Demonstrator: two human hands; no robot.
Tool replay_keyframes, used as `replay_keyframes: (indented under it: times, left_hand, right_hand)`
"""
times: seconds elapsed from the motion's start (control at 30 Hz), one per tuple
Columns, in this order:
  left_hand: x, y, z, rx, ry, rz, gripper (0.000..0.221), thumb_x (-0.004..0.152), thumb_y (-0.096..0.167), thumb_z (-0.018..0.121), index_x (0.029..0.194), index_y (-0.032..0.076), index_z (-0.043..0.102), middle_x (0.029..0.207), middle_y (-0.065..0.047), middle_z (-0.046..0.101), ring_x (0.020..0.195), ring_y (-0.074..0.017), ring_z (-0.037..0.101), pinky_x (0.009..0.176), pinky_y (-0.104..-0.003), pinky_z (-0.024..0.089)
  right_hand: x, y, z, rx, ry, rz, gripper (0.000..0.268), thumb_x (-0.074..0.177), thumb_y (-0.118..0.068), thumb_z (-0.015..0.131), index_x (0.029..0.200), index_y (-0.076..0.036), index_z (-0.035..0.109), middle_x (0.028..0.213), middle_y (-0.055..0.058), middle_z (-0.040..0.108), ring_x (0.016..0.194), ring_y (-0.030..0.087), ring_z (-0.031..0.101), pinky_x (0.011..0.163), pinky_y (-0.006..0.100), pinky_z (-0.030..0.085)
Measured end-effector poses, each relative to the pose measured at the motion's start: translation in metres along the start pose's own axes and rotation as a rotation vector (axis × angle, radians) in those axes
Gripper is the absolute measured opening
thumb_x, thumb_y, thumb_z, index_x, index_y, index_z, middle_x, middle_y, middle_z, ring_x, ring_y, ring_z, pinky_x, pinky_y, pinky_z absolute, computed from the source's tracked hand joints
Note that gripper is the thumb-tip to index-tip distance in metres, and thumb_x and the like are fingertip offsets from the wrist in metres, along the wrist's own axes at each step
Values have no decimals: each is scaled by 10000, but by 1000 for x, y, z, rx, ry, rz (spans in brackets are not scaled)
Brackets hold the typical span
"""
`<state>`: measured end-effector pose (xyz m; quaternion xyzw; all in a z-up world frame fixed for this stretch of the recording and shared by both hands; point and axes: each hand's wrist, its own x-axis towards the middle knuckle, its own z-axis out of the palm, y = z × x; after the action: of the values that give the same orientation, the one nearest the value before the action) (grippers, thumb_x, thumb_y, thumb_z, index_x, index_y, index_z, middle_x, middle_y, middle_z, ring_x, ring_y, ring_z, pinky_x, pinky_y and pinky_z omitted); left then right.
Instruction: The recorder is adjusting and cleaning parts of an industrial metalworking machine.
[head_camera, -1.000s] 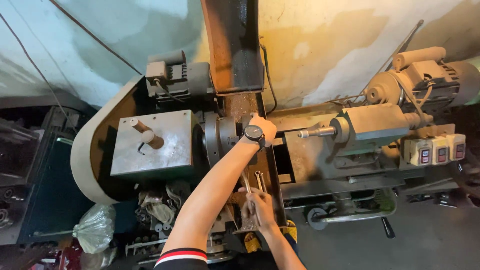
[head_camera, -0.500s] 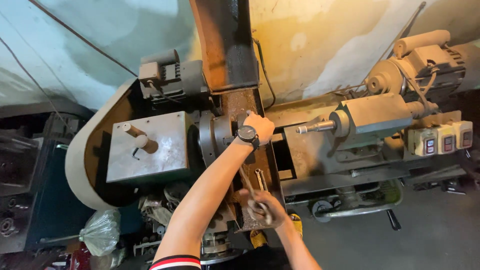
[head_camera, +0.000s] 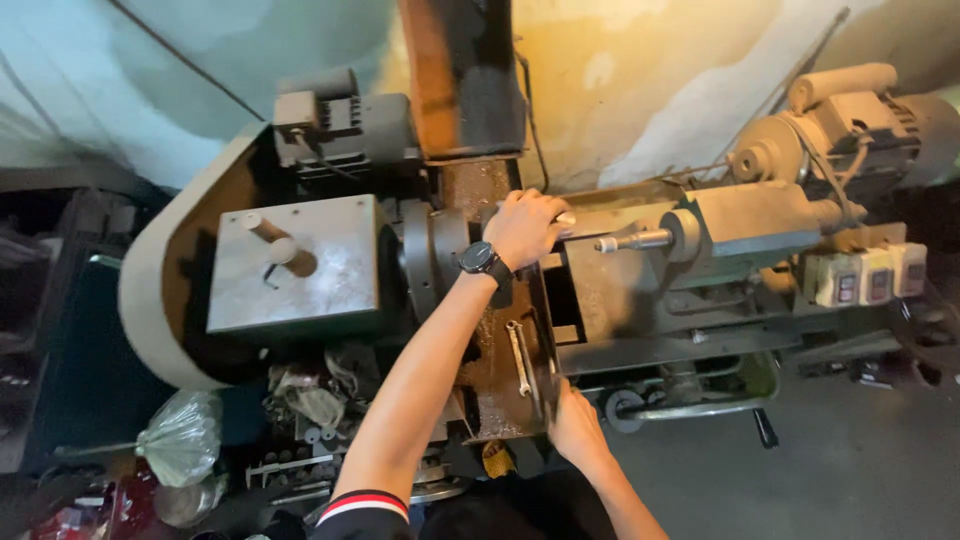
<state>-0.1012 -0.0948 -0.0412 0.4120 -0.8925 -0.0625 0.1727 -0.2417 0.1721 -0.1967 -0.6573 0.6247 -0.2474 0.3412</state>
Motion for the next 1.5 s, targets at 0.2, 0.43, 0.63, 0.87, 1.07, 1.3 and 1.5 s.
replay_keyframes:
  times: [0.2,0.43,0.63,0.87,1.07,1.3,1.5]
  left_hand:
    - [-88,23,-65,-527,542,-113,253,897,187,776,1108,69,700,1054,-95,741,1003,-323,647,892,-410,532]
    - [-198,-30,-126,-138,714,-518,286,881,109,786,1140,22,700,1003,-157,707,965,-362,624,854,-438,500]
    - [-245,-22,-139,-46,817,-587,322,927,82,750,1223,-9,658,1090,-184,687,1023,-387,619,884,-445,503]
    - [-323,10,-76,453,663,-837,516,715,316,821,1104,6,685,1097,-237,652,924,-403,625,763,-431,501]
    - [-326,65,-99,-274,926,-707,205,1022,138,645,1173,0,665,1152,-154,699,1025,-276,689,921,-340,530]
    - [-294,129,-175,-1200,824,-526,207,1019,93,623,1167,-37,686,988,-41,700,841,-61,590,741,-218,483]
    - [-203,141,-179,-979,739,-339,205,1032,102,597,1161,-34,679,980,18,712,847,-63,632,775,-204,503]
  right_hand:
    - [23,-21,-7,-316,39,150,402,867,-147,675,1208,3,525,1108,307,578,848,506,662,745,552,562]
    - [15,-21,-25,-76,114,45,333,854,-159,726,1161,-51,653,1025,151,673,793,297,725,729,410,579]
    - [10,-84,-24,206,-83,-12,285,896,-121,721,1169,-47,683,969,99,739,815,152,724,708,298,595]
    - [-1,-64,3,289,-248,-40,244,916,-82,719,1150,-15,699,932,98,732,829,156,675,703,296,571]
    - [0,-138,-21,326,-404,-92,231,942,-65,669,1168,-21,686,992,65,752,891,154,718,774,280,584]
    - [-7,-204,-100,454,-56,-645,648,877,-129,772,1368,131,437,1266,188,607,1162,237,584,991,320,454]
    - [-29,-188,-193,397,637,-750,237,1047,-84,671,1265,8,667,1132,108,737,1051,180,724,1040,328,592]
